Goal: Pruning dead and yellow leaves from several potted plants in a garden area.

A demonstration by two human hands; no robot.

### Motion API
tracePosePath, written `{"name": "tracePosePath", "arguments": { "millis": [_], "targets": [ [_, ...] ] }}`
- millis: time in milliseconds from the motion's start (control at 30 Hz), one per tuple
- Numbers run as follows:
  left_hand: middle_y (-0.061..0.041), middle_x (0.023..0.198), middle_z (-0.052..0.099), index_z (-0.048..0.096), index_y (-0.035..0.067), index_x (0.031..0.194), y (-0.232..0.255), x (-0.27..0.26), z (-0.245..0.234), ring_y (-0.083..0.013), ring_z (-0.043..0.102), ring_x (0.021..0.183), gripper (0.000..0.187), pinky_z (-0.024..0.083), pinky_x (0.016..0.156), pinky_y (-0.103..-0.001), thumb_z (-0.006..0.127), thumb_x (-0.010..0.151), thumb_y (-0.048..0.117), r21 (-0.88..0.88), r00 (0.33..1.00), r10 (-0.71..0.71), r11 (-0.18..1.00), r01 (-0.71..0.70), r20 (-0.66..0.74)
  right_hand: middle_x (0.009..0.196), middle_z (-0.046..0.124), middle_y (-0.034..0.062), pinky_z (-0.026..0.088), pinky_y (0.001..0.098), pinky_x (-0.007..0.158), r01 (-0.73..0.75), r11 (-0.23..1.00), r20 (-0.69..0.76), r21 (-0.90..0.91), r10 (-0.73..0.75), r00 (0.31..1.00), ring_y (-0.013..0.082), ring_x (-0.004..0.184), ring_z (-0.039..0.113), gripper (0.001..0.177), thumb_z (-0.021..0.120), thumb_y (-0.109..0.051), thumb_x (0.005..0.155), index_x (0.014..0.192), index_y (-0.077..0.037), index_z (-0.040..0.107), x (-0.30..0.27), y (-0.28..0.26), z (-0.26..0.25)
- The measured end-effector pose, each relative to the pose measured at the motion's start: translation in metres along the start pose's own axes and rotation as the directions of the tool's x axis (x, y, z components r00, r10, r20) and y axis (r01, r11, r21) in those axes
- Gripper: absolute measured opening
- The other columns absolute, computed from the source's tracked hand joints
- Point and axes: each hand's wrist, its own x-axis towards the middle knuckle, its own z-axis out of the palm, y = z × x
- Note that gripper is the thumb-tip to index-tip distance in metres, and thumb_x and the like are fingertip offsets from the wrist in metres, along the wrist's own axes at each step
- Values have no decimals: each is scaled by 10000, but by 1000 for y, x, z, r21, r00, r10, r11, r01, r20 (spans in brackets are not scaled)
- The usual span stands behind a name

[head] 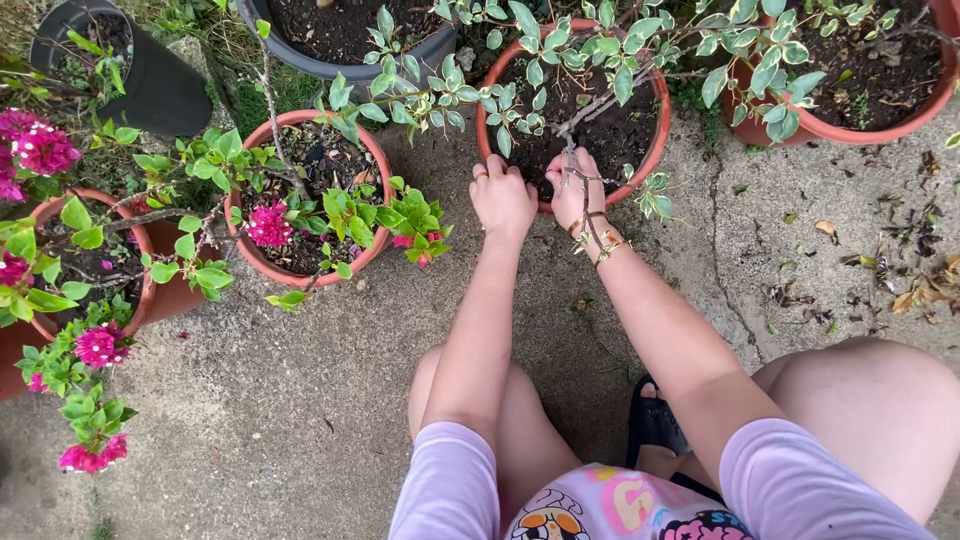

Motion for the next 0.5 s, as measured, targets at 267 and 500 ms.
{"name": "tracePosePath", "arguments": {
  "millis": [267,500],
  "targets": [
    [-104,1069,587,761,45,840,-2,-1,1,-341,589,1044,190,525,825,-465,752,747,210,-35,997,44,998,-46,-67,1033,655,181,539,475,840,-112,963,-253,247,176,951,392,942,662,73,596,-27,1001,1065,-2,620,-48,36,-8],
    [-64,1041,602,772,93,810,-19,-7,-47,-278,608,1007,116,528,872,-431,810,799,202,-284,994,43,956,-71,-103,1025,680,185,532,489,801,-181,978,-282,99,202,938,397,910,673,78,689,-93,999,1055,-54,651,-92,54,-73]
  ]
}}
